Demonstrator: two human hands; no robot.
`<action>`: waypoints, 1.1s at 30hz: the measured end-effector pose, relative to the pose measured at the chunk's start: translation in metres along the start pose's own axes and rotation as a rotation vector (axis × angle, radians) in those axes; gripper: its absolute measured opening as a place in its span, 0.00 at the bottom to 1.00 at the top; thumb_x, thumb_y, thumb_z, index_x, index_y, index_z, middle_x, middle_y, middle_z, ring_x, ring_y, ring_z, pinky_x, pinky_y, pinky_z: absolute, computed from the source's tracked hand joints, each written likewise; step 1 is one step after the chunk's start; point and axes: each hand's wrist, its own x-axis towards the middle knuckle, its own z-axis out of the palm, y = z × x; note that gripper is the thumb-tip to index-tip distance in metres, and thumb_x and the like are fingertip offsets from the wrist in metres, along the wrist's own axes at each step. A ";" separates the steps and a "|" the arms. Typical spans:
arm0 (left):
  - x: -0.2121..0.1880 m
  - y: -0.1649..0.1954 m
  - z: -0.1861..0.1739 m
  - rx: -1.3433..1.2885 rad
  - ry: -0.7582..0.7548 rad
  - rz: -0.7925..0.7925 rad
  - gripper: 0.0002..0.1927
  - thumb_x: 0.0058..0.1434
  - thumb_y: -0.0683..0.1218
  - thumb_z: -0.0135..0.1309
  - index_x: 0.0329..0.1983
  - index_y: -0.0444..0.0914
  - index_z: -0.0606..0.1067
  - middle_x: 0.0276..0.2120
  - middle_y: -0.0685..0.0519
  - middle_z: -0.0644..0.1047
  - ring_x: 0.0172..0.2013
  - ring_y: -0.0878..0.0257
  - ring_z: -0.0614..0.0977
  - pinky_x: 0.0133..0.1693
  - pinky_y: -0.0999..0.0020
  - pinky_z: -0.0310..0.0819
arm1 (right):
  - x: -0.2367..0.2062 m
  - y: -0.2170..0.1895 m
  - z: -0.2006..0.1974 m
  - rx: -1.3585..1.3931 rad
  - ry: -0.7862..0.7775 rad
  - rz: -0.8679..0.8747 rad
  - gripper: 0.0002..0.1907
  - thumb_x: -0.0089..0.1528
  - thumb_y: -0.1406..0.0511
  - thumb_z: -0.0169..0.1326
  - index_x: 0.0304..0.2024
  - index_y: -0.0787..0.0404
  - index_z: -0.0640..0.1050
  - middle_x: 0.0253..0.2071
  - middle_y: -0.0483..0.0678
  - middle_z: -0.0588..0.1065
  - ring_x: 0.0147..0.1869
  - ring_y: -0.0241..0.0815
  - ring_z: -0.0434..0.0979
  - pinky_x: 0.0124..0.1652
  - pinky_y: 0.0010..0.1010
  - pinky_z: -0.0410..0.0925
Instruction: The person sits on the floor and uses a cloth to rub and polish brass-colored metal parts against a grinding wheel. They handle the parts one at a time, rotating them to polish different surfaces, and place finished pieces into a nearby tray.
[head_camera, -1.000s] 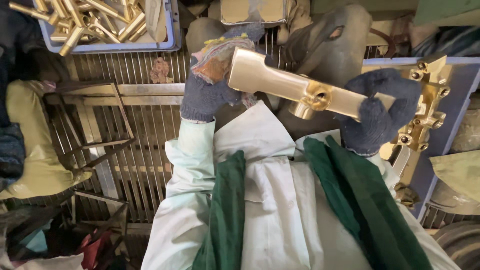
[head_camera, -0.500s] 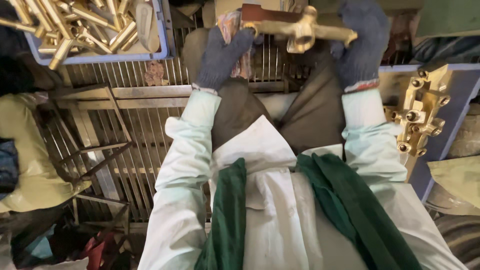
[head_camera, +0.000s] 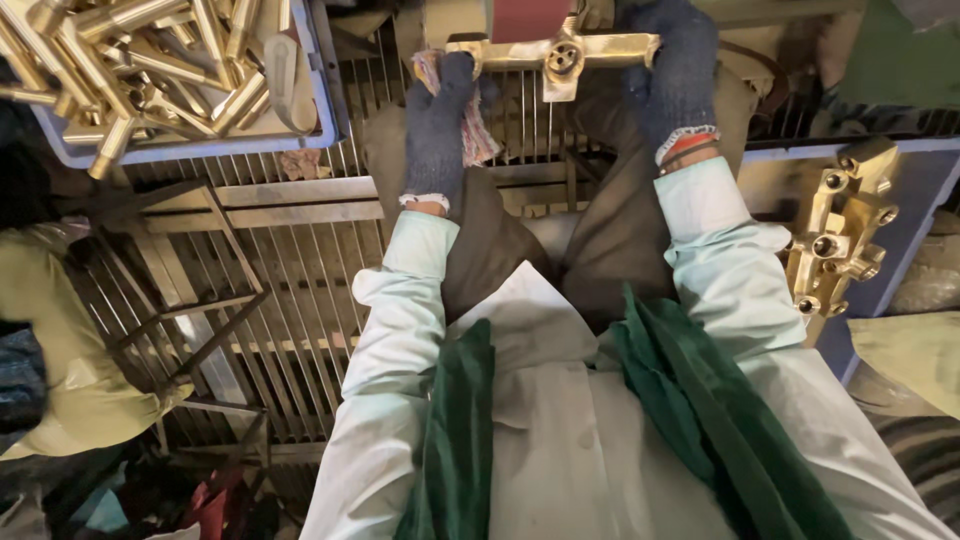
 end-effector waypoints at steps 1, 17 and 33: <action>-0.002 0.002 -0.002 0.032 0.026 -0.005 0.20 0.61 0.47 0.60 0.52 0.31 0.75 0.41 0.52 0.80 0.39 0.63 0.81 0.44 0.68 0.76 | 0.001 0.002 0.004 0.000 0.035 0.027 0.12 0.66 0.63 0.48 0.28 0.58 0.77 0.23 0.46 0.72 0.19 0.38 0.67 0.19 0.29 0.57; -0.009 0.005 0.024 0.271 0.154 -0.061 0.19 0.64 0.53 0.59 0.43 0.31 0.76 0.33 0.52 0.78 0.33 0.66 0.77 0.37 0.68 0.74 | 0.004 -0.019 -0.002 0.034 0.162 0.173 0.09 0.62 0.65 0.52 0.31 0.62 0.81 0.24 0.46 0.73 0.17 0.37 0.63 0.17 0.28 0.52; -0.084 0.017 -0.010 0.237 -0.347 0.071 0.35 0.56 0.42 0.67 0.64 0.32 0.66 0.54 0.49 0.77 0.52 0.60 0.80 0.49 0.65 0.79 | -0.240 -0.064 -0.029 -1.037 0.041 -1.293 0.08 0.77 0.66 0.49 0.51 0.66 0.74 0.49 0.63 0.72 0.51 0.60 0.76 0.49 0.48 0.71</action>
